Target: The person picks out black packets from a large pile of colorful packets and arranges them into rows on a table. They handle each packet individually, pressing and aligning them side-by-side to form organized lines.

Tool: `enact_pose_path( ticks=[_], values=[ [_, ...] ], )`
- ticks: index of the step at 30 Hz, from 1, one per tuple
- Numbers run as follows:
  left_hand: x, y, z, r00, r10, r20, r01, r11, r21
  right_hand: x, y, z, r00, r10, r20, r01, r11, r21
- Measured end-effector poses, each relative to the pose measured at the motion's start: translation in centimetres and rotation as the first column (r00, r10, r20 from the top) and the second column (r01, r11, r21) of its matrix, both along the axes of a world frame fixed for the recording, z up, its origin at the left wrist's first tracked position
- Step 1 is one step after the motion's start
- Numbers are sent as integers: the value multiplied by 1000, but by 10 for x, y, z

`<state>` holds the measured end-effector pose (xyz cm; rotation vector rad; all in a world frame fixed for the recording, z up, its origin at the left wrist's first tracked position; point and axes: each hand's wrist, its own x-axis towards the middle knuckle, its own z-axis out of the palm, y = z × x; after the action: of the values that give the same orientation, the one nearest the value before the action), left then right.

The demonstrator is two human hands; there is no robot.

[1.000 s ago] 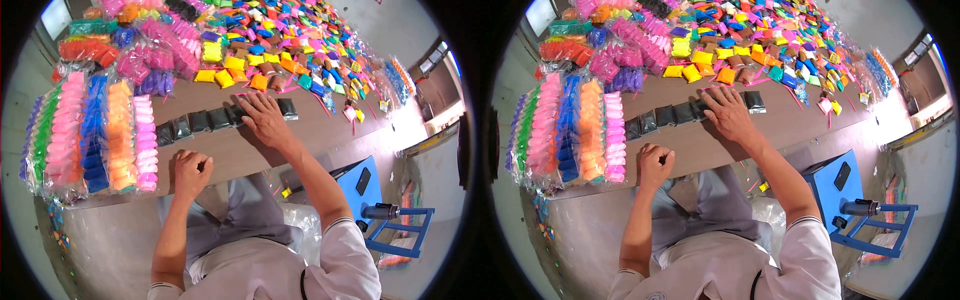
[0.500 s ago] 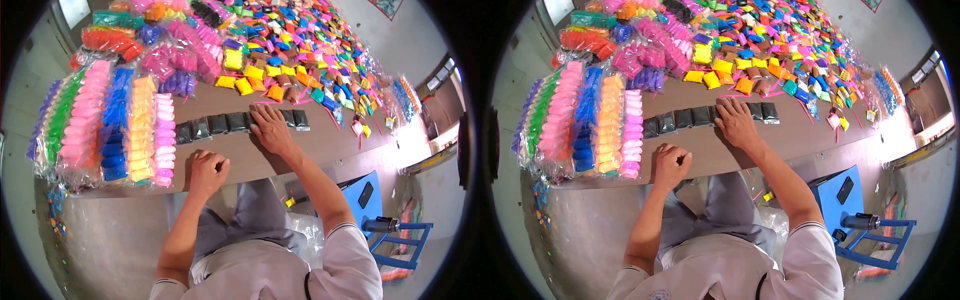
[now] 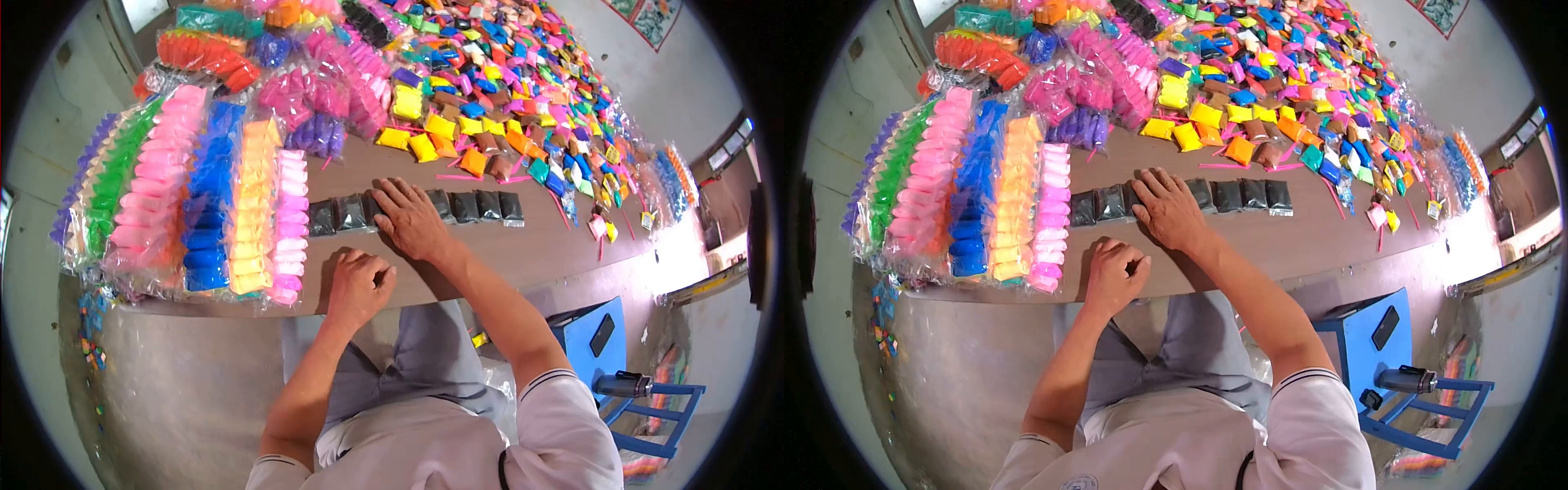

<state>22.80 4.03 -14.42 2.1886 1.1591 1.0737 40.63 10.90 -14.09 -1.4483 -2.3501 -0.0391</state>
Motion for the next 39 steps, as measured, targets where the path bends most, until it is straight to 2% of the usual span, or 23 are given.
enact_pose_path(
  ticks=[2, 4, 8, 11, 13, 15, 17, 21, 23, 25, 26, 28, 30, 32, 33, 34, 35, 36, 37, 38, 39],
  values=[
    [2, 1, 1, 1000, -16, 4, 16, 1000, 8, -2, -4, 1, 1000, -3, -4, 3, 1000, 3],
    [0, 1, -2, 998, -11, -64, 11, 1000, 0, -2, -3, 1, 1000, -10, -18, 11, 1000, 30],
    [1, 1, 0, 998, -34, -43, 38, 996, 76, -2, 3, -12, 999, -19, -43, 23, 994, 111],
    [3, 1, -2, 996, 6, -88, 1, 997, 83, -8, 5, -7, 997, -59, -44, 63, 993, 101],
    [3, -1, -2, 999, 14, -46, -11, 998, 57, -24, -4, 11, 992, -41, -118, 51, 995, 85],
    [4, -2, 3, 997, 8, -76, -5, 999, 46, -40, 0, 5, 992, -37, -122, 50, 993, 107],
    [3, -3, 5, 999, 42, -28, -42, 999, -2, -50, 5, 0, 993, 18, -117, 6, 981, 196],
    [4, -1, 0, 999, 21, -50, -19, 999, 38, -47, 11, -7, 992, 75, -97, -66, 993, 96],
    [5, 0, -3, 999, 9, -53, -5, 997, 76, -41, 13, -6, 986, 78, -144, -55, 986, 156],
    [5, 1, -7, 998, 4, -63, 2, 997, 84, -29, 20, 4, 955, 94, -282, -54, 988, 147],
    [5, 0, -4, 998, 7, -67, -3, 998, 57, -18, 28, 9, 955, 77, -287, -17, 979, 205],
    [4, -1, -1, 997, 15, -79, -13, 999, 31, 15, 46, 29, 920, -32, -391, 22, 999, -31],
    [6, -1, -2, 998, 21, -58, -17, 998, 67, 56, 77, 27, 916, -142, -376, 137, 990, -40],
    [6, 1, -2, 998, 15, -67, -10, 997, 83, 103, 110, 14, 809, -241, -536, 278, 960, -11],
    [6, 2, -2, 997, 6, -74, 2, 995, 99, 121, 122, 22, 791, -388, -473, 418, 907, -46],
    [6, 2, -1, 997, 9, -76, -2, 996, 92, 141, 130, 41, 788, -477, -389, 462, 876, -138],
    [7, 1, 2, 997, 6, -80, 0, 997, 77, 166, 150, 37, 777, -411, -476, 410, 905, -112],
    [7, 1, 4, 996, 4, -85, 1, 998, 62, 192, 177, 25, 808, -290, -514, 378, 923, 74],
    [7, 1, 4, 996, 8, -91, -3, 999, 52, 198, 182, 36, 768, -249, -590, 385, 916, 114],
    [7, 2, 4, 994, 3, -108, 2, 999, 42, 201, 187, 43, 664, -379, -645, 493, 870, -3],
    [7, 3, 4, 992, -1, -122, 6, 999, 34, 216, 208, 40, 717, -386, -580, 485, 875, 17]
  ],
)
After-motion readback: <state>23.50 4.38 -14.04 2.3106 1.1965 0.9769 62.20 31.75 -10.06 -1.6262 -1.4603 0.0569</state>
